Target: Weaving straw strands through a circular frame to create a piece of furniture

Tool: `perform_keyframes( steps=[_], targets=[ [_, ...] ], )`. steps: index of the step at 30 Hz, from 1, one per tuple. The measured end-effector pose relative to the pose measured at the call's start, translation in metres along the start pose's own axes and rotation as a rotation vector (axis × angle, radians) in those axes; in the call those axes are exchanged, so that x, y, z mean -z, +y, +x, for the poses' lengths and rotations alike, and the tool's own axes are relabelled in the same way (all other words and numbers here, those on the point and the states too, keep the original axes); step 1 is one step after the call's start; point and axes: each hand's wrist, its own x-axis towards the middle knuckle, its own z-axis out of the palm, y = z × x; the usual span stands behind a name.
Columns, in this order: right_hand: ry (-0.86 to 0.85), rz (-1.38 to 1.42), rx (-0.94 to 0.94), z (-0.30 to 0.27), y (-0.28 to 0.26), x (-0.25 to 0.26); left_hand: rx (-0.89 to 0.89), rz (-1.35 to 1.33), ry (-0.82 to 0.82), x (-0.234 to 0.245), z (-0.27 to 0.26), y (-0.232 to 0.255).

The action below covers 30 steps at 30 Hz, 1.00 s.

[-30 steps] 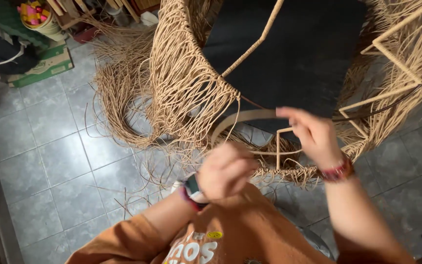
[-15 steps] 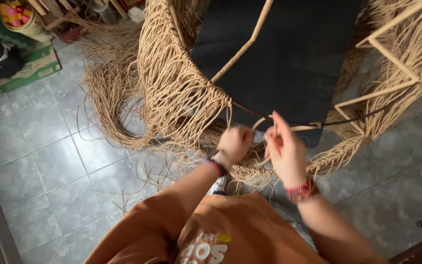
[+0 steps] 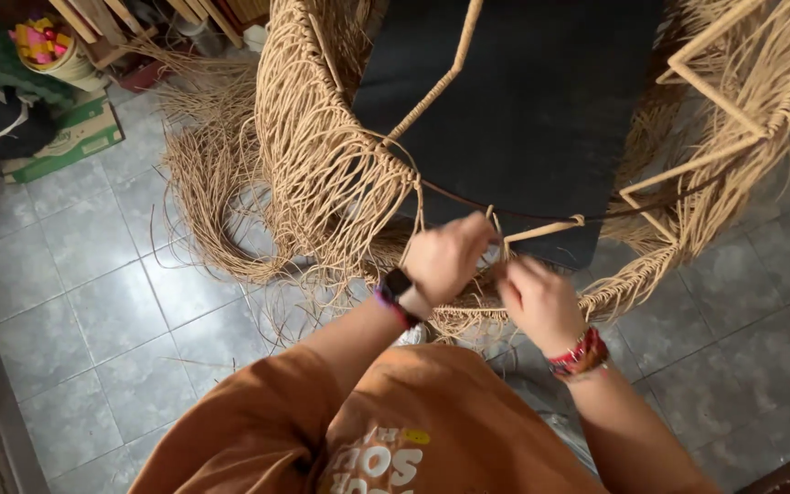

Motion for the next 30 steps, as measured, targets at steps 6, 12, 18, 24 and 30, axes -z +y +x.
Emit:
perform_keyframes(
  steps=[6, 12, 18, 24, 30],
  targets=[
    [0.446, -0.337, 0.108, 0.014, 0.006, -0.002, 0.395, -0.113, -0.224, -0.003, 0.045, -0.007],
    [0.034, 0.156, -0.135, 0.015, 0.006, 0.001, -0.268, -0.009, 0.350, 0.020, -0.023, -0.014],
    [-0.019, 0.798, -0.443, 0.015, 0.002, -0.029, -0.450, -0.201, 0.205, 0.003, -0.077, -0.030],
    [0.296, -0.048, 0.061, 0.026, 0.001, -0.040, 0.675, -0.823, -0.379, 0.019, -0.086, -0.028],
    [0.276, 0.156, -0.005, 0.032, -0.005, -0.056, 0.329, -0.827, -0.605, 0.019, -0.068, -0.034]
  ],
)
